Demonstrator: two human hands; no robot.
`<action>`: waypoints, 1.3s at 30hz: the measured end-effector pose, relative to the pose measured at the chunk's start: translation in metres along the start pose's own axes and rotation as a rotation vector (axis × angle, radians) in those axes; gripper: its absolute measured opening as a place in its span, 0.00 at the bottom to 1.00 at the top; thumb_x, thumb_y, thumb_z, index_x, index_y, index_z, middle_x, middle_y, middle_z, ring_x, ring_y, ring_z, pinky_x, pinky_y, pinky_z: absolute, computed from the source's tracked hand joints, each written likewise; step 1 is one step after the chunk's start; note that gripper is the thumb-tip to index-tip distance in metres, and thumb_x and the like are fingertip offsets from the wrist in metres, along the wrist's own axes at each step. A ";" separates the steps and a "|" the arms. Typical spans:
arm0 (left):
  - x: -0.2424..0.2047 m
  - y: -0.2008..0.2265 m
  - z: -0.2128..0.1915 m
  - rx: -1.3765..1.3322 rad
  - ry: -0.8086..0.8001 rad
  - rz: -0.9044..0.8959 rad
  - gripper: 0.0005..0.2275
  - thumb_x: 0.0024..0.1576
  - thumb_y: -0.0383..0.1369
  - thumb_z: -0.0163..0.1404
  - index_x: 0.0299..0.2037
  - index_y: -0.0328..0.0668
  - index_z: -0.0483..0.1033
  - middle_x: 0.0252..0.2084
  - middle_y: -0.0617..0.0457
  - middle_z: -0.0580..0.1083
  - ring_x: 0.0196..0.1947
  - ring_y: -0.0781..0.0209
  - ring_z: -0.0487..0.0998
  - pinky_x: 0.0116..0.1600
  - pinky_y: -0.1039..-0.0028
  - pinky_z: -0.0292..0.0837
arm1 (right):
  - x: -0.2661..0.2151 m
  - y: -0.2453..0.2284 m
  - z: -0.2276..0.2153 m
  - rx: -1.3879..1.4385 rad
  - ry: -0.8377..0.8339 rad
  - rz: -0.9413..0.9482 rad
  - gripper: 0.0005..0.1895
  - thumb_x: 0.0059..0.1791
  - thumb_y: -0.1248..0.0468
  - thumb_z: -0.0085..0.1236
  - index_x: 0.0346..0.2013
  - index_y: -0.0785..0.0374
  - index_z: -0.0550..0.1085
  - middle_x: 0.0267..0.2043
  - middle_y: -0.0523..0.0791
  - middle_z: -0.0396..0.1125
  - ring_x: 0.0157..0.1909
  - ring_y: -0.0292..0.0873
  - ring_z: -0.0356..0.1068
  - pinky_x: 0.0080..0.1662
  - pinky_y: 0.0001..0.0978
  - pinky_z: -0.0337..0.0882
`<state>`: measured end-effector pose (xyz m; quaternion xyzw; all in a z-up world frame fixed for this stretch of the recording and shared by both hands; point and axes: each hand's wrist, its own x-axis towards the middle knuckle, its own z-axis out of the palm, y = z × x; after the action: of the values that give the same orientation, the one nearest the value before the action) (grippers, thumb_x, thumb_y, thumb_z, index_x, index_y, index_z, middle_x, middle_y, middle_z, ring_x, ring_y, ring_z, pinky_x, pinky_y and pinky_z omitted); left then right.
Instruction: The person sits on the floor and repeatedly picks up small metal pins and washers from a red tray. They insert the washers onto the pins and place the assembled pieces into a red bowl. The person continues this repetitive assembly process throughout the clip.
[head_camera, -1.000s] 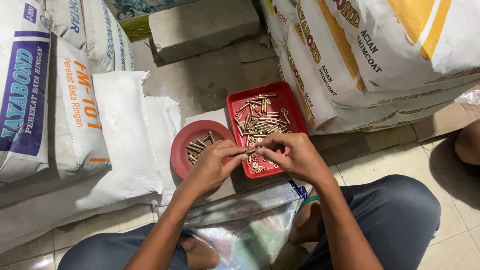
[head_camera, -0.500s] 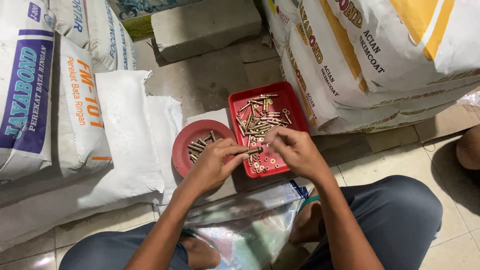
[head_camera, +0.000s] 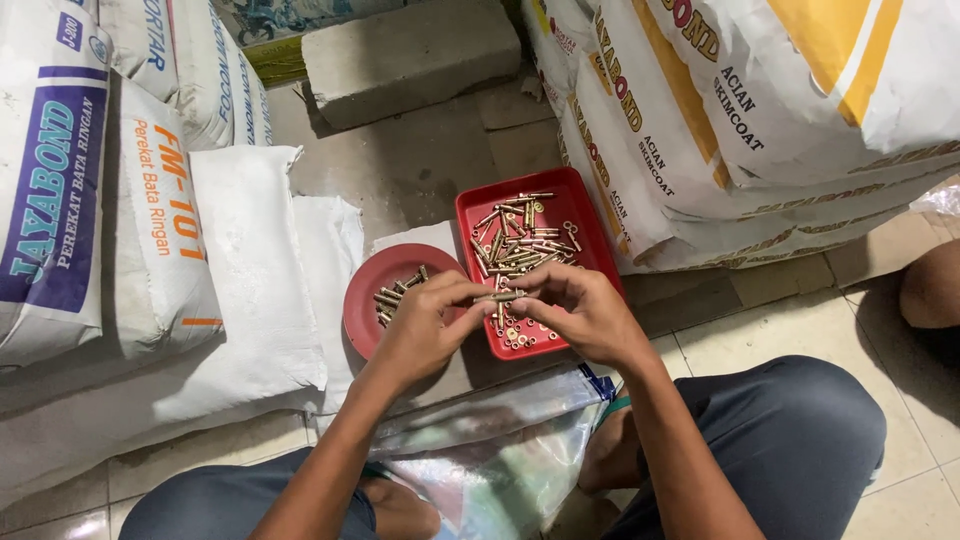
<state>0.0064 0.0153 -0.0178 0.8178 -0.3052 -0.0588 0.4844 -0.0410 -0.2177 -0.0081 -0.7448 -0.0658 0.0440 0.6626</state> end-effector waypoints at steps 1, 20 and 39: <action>0.001 0.002 0.000 0.000 0.000 0.000 0.09 0.58 0.34 0.57 0.46 0.45 0.83 0.35 0.48 0.79 0.37 0.49 0.81 0.45 0.64 0.75 | 0.000 0.000 -0.001 0.000 0.000 0.000 0.14 0.47 0.72 0.62 0.48 0.72 0.77 0.32 0.55 0.78 0.38 0.45 0.76 0.46 0.42 0.76; -0.045 -0.012 -0.030 0.036 -0.052 -0.252 0.08 0.61 0.31 0.52 0.42 0.37 0.84 0.31 0.39 0.80 0.37 0.39 0.82 0.45 0.56 0.75 | 0.013 0.035 0.073 0.254 0.008 0.213 0.08 0.49 0.69 0.64 0.40 0.72 0.78 0.25 0.46 0.74 0.28 0.34 0.69 0.34 0.22 0.67; -0.027 -0.122 0.088 0.485 -0.350 -0.119 0.21 0.60 0.41 0.51 0.62 0.45 0.72 0.55 0.44 0.74 0.58 0.39 0.73 0.63 0.54 0.65 | 0.028 0.211 -0.035 -0.786 0.293 0.524 0.23 0.45 0.54 0.62 0.56 0.49 0.77 0.51 0.44 0.76 0.52 0.49 0.76 0.53 0.44 0.76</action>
<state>0.0039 0.0060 -0.1701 0.9035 -0.3405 -0.1525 0.2110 0.0002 -0.2715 -0.2129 -0.9282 0.2061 0.0757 0.3005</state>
